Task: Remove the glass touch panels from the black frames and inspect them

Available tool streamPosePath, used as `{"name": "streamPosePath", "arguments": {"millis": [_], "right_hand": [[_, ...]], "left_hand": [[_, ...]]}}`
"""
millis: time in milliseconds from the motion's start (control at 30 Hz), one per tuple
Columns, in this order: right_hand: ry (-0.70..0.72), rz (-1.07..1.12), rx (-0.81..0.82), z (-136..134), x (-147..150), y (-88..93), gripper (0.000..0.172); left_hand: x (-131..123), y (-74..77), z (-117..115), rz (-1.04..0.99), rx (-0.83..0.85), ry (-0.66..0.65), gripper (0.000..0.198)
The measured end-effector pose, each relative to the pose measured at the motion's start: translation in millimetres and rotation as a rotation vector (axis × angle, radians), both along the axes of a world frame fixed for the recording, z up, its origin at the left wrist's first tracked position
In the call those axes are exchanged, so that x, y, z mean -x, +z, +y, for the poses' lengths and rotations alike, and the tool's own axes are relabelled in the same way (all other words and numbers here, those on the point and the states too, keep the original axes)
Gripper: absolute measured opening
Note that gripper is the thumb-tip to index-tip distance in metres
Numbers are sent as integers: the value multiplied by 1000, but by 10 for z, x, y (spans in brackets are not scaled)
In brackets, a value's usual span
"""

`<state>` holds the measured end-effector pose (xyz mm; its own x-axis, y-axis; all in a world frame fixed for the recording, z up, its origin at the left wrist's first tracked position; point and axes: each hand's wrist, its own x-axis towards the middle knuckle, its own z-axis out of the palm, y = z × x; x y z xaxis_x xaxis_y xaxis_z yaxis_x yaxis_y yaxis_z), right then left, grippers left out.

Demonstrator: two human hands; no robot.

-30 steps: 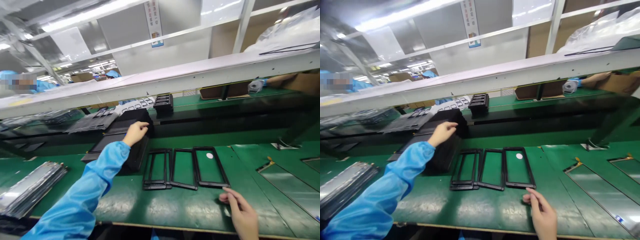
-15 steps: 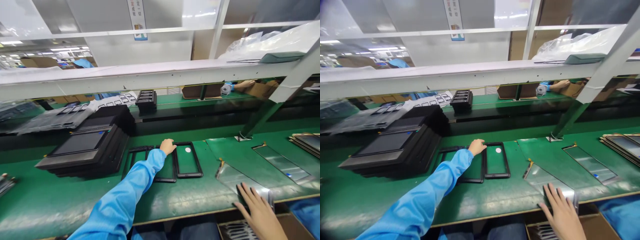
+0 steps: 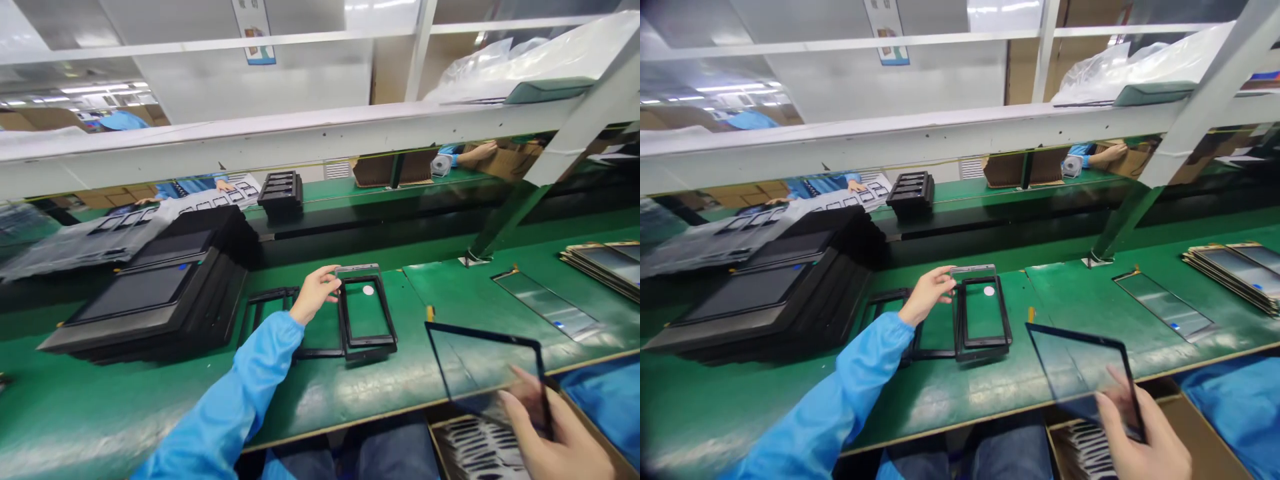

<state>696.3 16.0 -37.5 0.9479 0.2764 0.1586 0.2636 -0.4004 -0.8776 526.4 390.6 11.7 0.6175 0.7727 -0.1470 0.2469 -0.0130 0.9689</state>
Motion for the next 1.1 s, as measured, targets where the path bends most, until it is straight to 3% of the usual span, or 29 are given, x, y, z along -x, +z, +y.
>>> {"name": "streamPosePath", "arguments": {"millis": [67, 167, 233, 367, 700, 933, 1100], "right_hand": [[91, 183, -155, 212, 169, 24, 67], [313, 461, -339, 538, 471, -1, 76], [414, 548, -360, 693, 644, -41, 75], [486, 576, -361, 841, 859, -131, 72], [515, 557, -395, 924, 1083, -124, 64], [507, 460, -331, 859, 1139, -133, 66], [493, 418, -294, 861, 1213, -111, 67]], "left_hand": [[252, 101, -248, -95, 19, -11, 65], [623, 172, -598, -229, 45, -12, 59], [818, 176, -782, -267, 44, 3, 49], [1057, 133, -997, -303, 8, 88, 42], [1241, 116, -1140, -340, -122, 133, 35], [1221, 87, -1178, -418, 212, 107, 46], [1211, 41, -1191, -454, 293, 115, 50]]}}
